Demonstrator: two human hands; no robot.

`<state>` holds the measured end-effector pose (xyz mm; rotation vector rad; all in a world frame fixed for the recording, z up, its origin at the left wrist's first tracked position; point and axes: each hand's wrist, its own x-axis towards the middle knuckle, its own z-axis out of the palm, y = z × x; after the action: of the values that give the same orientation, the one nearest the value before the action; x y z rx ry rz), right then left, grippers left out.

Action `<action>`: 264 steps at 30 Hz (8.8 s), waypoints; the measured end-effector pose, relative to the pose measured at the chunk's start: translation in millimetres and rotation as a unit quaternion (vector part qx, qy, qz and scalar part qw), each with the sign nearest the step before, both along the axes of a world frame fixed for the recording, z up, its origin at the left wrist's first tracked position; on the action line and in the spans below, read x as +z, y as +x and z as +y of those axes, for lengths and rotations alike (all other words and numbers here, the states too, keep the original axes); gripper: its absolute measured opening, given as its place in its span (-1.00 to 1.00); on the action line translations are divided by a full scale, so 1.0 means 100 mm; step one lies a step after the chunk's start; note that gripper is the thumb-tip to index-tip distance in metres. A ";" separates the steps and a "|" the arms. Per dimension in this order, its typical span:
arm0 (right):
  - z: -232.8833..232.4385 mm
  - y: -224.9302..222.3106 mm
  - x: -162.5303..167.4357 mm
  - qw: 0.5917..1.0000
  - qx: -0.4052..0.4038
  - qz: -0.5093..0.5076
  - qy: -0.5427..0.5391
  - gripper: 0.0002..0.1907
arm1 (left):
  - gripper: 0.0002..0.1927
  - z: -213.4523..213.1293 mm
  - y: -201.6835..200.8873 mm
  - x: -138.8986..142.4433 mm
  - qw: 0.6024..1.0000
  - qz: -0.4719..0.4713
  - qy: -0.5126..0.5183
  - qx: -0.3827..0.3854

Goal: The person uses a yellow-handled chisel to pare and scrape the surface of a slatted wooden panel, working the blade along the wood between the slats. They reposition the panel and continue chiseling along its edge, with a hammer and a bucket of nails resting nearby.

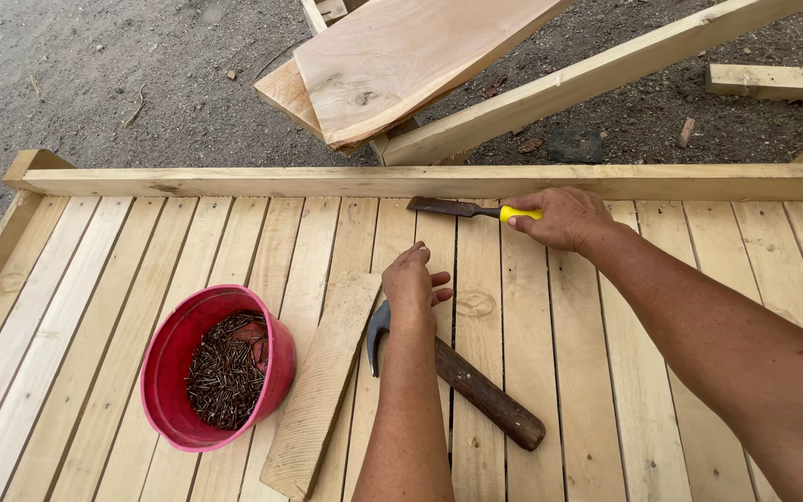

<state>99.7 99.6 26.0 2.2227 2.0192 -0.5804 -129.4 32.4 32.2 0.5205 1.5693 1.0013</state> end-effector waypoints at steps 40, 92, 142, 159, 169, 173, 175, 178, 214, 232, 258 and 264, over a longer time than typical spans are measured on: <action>-0.41 -1.94 0.37 0.744 -0.329 0.569 -0.119 -0.40 | -0.47 0.08 -0.33 0.15 0.992 -0.110 -0.014 0.058; -0.52 -2.00 0.33 0.811 -0.244 0.526 -0.077 -0.35 | -0.62 -0.03 -0.30 0.20 0.984 -0.107 0.011 0.139; -0.59 -2.06 0.43 0.857 -0.216 0.454 -0.112 -0.32 | -0.60 -0.16 -0.33 0.28 0.978 -0.125 -0.026 0.166; -0.64 -2.11 0.49 0.859 -0.212 0.451 -0.118 -0.31 | -0.61 -0.16 -0.39 0.30 0.968 -0.162 -0.023 0.192; -0.58 -2.21 0.27 0.872 -0.211 0.434 -0.079 -0.27 | -0.57 -0.17 -0.51 0.27 0.969 -0.170 -0.025 0.177; -0.62 -2.15 0.38 0.854 -0.231 0.454 -0.108 -0.30 | -0.59 -0.19 -0.42 0.32 0.972 -0.151 -0.040 0.174; -0.66 -2.11 0.45 0.865 -0.215 0.440 -0.108 -0.30 | -0.59 -0.20 -0.38 0.33 0.972 -0.152 -0.045 0.176; -0.67 -2.13 0.50 0.869 -0.212 0.435 -0.104 -0.30 | -0.59 -0.19 -0.39 0.33 0.971 -0.154 -0.045 0.175; -0.47 -1.54 0.07 0.652 -0.279 0.692 -0.135 -0.62 | -0.59 -0.16 0.08 0.37 0.986 0.145 0.080 0.021; -0.57 -1.53 0.26 0.685 -0.287 0.661 -0.109 -0.64 | -0.59 -0.17 0.07 0.49 0.988 0.145 0.057 -0.003; -0.70 -1.44 0.41 0.738 -0.288 0.603 -0.098 -0.57 | -0.50 -0.10 0.19 0.16 0.991 0.093 0.091 0.020; -0.72 -1.48 0.43 0.791 -0.297 0.524 -0.107 -0.49 | -0.51 -0.07 0.20 0.07 0.994 0.074 0.077 0.019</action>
<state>-48.2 28.0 69.1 2.6014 1.1983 -2.3930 -109.6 25.5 38.9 0.6876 1.6464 1.1388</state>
